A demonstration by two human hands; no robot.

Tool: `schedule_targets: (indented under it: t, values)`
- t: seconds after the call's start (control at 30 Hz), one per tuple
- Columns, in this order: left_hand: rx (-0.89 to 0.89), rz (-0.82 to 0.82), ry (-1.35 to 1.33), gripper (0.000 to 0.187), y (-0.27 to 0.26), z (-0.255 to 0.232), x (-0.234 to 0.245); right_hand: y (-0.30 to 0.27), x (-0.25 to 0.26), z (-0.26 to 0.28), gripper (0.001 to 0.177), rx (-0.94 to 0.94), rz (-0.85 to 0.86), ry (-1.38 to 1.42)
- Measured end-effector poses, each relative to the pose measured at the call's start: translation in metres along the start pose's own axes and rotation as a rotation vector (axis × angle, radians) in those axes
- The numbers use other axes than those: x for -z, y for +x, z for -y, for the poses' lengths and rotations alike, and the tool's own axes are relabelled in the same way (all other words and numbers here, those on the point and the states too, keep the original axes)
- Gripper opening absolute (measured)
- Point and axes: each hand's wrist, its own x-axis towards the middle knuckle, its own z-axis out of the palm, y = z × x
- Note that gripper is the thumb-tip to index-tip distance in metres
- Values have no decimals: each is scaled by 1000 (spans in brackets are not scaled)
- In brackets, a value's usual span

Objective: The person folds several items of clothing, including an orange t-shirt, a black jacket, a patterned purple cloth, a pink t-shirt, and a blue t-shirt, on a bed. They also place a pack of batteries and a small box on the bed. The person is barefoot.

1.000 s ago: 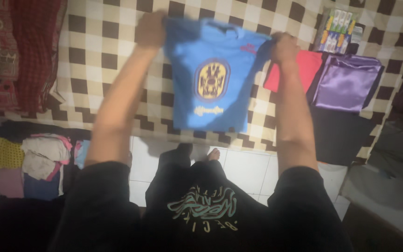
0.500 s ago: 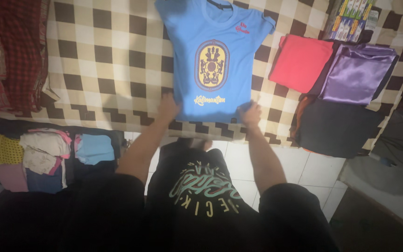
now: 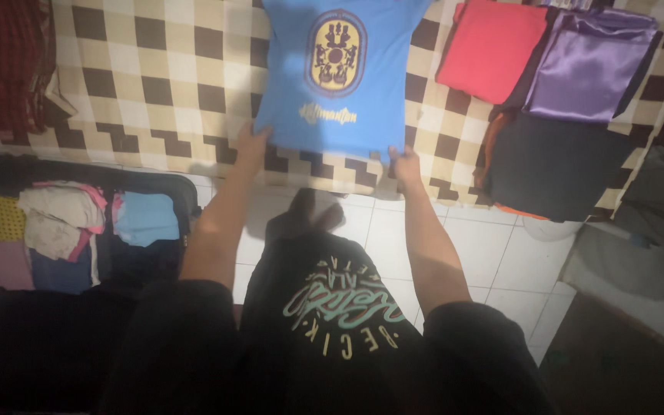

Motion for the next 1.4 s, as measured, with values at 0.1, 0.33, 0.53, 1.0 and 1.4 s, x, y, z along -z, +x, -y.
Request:
schedule_targets:
  t: [0.1, 0.33, 0.53, 1.0, 1.4]
  values:
    - [11, 37, 332, 44, -6, 33, 11, -8, 18, -18, 29, 11, 109, -190]
    - [-375, -134, 780, 62, -1, 7, 0, 51, 46, -42, 44, 119, 182, -212]
    - [-624, 139, 906, 76, 38, -98, -60, 128, 38, 24, 51, 285, -77, -409]
    - [-240, 412, 1202, 95, 84, -166, -131, 243, -1, 171, 43, 596, -207, -713]
    - [-420, 297, 1289, 86, 99, -137, -136, 244, 30, 181, 47, 140, -28, -474]
